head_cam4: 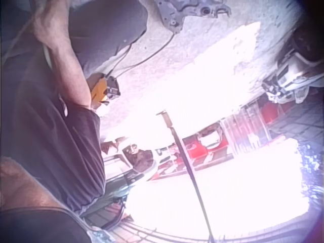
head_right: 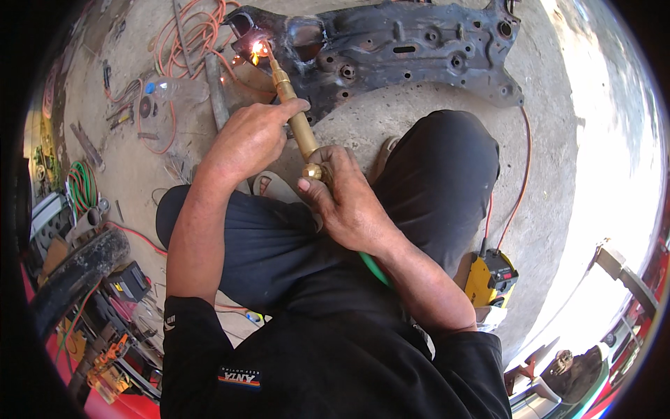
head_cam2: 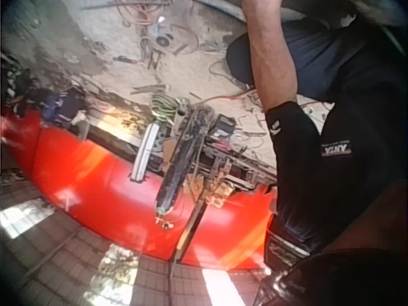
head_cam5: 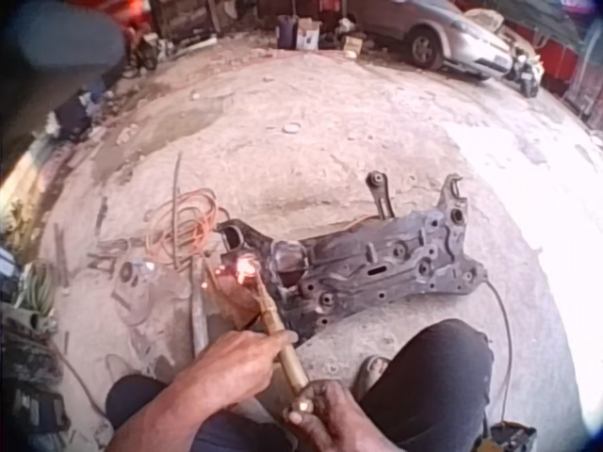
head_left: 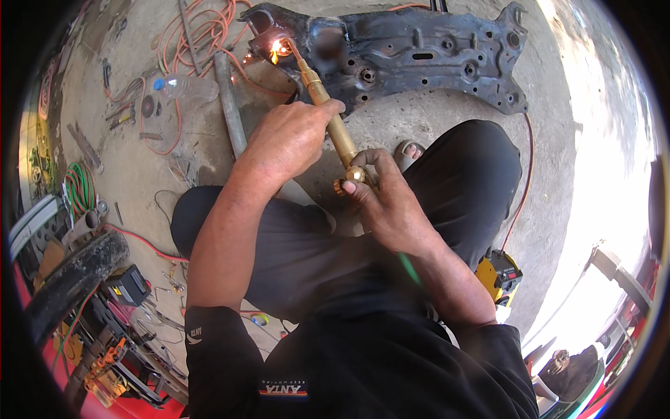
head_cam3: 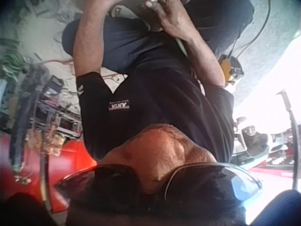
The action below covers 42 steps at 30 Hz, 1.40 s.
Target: The person puts on protective glasses, ignites a cutting torch with a lighter, and heats a metal automotive subframe with the torch flame.
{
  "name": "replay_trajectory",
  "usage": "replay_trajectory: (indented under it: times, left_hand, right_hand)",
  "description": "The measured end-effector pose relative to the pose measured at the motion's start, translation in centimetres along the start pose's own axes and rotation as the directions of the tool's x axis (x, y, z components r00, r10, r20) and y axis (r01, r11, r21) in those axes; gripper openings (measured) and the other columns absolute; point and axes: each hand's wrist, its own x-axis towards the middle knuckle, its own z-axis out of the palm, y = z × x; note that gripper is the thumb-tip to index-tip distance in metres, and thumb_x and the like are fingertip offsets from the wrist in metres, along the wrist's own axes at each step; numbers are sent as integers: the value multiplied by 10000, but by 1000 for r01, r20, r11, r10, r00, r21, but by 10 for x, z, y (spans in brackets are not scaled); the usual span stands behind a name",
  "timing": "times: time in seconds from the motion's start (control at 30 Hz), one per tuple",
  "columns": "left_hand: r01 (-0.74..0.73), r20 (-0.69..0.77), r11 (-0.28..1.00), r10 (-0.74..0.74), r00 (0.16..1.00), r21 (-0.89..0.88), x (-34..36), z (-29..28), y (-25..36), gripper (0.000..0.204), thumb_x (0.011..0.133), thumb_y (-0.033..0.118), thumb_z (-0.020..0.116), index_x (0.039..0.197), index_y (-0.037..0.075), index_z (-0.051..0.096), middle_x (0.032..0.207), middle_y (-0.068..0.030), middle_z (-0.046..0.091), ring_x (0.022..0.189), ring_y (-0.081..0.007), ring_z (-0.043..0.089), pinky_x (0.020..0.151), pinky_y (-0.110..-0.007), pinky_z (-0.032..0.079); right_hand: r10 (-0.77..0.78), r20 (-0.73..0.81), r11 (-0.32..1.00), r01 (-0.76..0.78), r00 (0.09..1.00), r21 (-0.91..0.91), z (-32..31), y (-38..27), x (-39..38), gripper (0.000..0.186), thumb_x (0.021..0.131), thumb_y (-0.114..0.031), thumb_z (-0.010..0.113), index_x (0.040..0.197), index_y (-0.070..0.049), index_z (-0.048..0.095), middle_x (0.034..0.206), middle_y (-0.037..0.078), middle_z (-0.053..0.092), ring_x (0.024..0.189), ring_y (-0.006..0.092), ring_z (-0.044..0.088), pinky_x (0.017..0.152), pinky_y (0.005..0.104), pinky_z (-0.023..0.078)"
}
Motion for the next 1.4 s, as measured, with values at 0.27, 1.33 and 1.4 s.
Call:
replay_trajectory:
  times: [0.27, 1.33, 1.4]
  left_hand:
    - [-17, -25, 1000, 17, 1000, 2, 0, 2, -2, 475, 794, -70, 549, 1252, 27, 630, 946, -254, 699, 900, -425, 680, 837, -501, 528]
    - [20, 2, 999, -20, 1000, 25, 1, 3, -4, 453, 821, -55, 521, 1251, 37, 633, 943, -248, 705, 906, -410, 692, 851, -495, 534]
    - [17, 0, 999, -17, 1000, 28, 1, 3, -4, 453, 820, -55, 521, 1249, 37, 633, 944, -249, 705, 906, -412, 691, 851, -496, 533]
  right_hand:
    - [-12, -6, 999, 12, 1000, -39, 1, 1, -1, 286, 982, -186, 635, 1166, -16, 496, 1089, 195, 517, 1037, 335, 553, 932, 435, 445]
    - [-37, -12, 997, 36, 999, -65, 5, 2, 3, 278, 976, -161, 633, 1170, -19, 491, 1083, 195, 510, 1036, 335, 537, 936, 434, 440]
    - [-34, -8, 998, 33, 999, -62, 5, 3, 4, 280, 975, -160, 634, 1169, -18, 490, 1082, 195, 509, 1035, 335, 537, 935, 434, 440]
